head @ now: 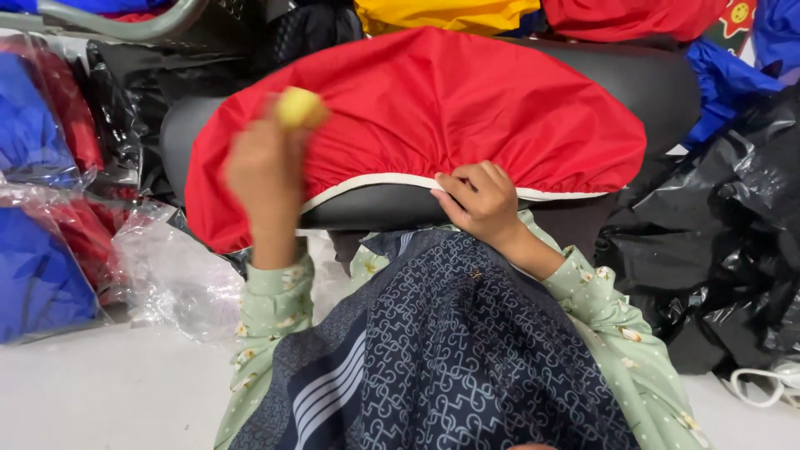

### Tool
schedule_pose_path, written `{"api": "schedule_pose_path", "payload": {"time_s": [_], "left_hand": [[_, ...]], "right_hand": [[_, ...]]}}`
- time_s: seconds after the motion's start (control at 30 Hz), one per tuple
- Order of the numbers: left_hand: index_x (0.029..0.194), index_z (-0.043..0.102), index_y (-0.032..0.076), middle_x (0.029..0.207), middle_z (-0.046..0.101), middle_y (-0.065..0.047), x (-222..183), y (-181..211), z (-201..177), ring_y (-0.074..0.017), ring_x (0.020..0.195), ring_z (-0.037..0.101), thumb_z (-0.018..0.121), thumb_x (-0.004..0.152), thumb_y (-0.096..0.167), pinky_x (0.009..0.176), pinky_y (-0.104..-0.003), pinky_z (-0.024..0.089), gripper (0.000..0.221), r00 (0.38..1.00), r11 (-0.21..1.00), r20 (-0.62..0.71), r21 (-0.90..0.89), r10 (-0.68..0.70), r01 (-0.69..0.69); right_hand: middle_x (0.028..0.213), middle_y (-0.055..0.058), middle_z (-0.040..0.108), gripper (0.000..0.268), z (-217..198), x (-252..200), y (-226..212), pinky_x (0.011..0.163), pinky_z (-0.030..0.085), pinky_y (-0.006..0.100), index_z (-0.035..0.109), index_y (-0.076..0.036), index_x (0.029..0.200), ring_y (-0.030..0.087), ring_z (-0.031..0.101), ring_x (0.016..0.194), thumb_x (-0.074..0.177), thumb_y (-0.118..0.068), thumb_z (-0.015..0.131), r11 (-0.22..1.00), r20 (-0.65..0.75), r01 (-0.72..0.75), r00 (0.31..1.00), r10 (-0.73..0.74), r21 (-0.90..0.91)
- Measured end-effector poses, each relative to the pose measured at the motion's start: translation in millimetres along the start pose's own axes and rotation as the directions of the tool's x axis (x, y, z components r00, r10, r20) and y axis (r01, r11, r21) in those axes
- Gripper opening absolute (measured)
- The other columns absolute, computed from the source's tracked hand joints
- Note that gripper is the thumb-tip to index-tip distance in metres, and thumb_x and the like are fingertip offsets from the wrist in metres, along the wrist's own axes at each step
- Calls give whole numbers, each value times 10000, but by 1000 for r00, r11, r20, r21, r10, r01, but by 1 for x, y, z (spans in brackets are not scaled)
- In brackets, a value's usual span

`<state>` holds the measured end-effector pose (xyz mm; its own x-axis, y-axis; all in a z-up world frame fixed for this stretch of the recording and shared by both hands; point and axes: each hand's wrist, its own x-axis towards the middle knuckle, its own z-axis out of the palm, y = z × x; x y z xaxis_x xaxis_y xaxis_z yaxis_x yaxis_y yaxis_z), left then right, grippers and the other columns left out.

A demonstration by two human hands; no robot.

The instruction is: Cleaning a red fabric cover with a sponge and then packing it into plastic bags.

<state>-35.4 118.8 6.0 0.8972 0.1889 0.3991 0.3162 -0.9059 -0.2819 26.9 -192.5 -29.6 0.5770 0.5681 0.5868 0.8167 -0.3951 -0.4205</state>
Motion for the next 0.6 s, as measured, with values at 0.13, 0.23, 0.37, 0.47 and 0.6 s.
{"api": "schedule_pose_path", "payload": {"time_s": [0.13,0.23,0.37,0.47,0.6], "left_hand": [[1414,590,208,954,638,11,-25,-67,26,-221,799,655,819,937,583,644,-376,549,648,972,976,87,5,-218,219],[1478,577,140,1102,675,-38,-18,-52,-23,-252,944,694,688,1084,548,828,-343,557,577,969,915,0,-329,-246,232],[1327,692,60,974,711,-120,-25,3,-75,-345,898,712,932,827,276,828,-402,578,595,987,517,125,-854,101,55],[1172,755,143,839,702,-21,-39,-9,-53,-233,780,703,902,828,336,745,-340,582,421,967,659,82,-745,243,-102],[1031,688,132,834,565,-44,-82,-93,29,-253,747,596,734,1088,357,672,-381,489,237,996,977,49,-196,-72,80]], "right_hand": [[875,54,603,127,0,0,1,608,493,347,768,-120,977,222,562,660,963,-243,738,1000,-13,9,1000,-9,-2],[866,56,611,108,0,0,1,603,494,347,771,-125,973,224,570,658,953,-229,747,1000,-22,-6,1000,6,-15],[870,56,611,122,0,-2,0,605,490,345,776,-124,983,222,566,659,959,-237,738,1000,-12,-17,1000,17,1],[869,56,609,125,0,-1,2,606,492,346,775,-122,985,223,567,660,964,-238,734,1000,-8,-4,1000,4,6],[874,56,614,123,1,-3,3,608,495,346,774,-124,987,221,576,667,957,-237,736,1000,-7,7,1000,-7,5]]}}
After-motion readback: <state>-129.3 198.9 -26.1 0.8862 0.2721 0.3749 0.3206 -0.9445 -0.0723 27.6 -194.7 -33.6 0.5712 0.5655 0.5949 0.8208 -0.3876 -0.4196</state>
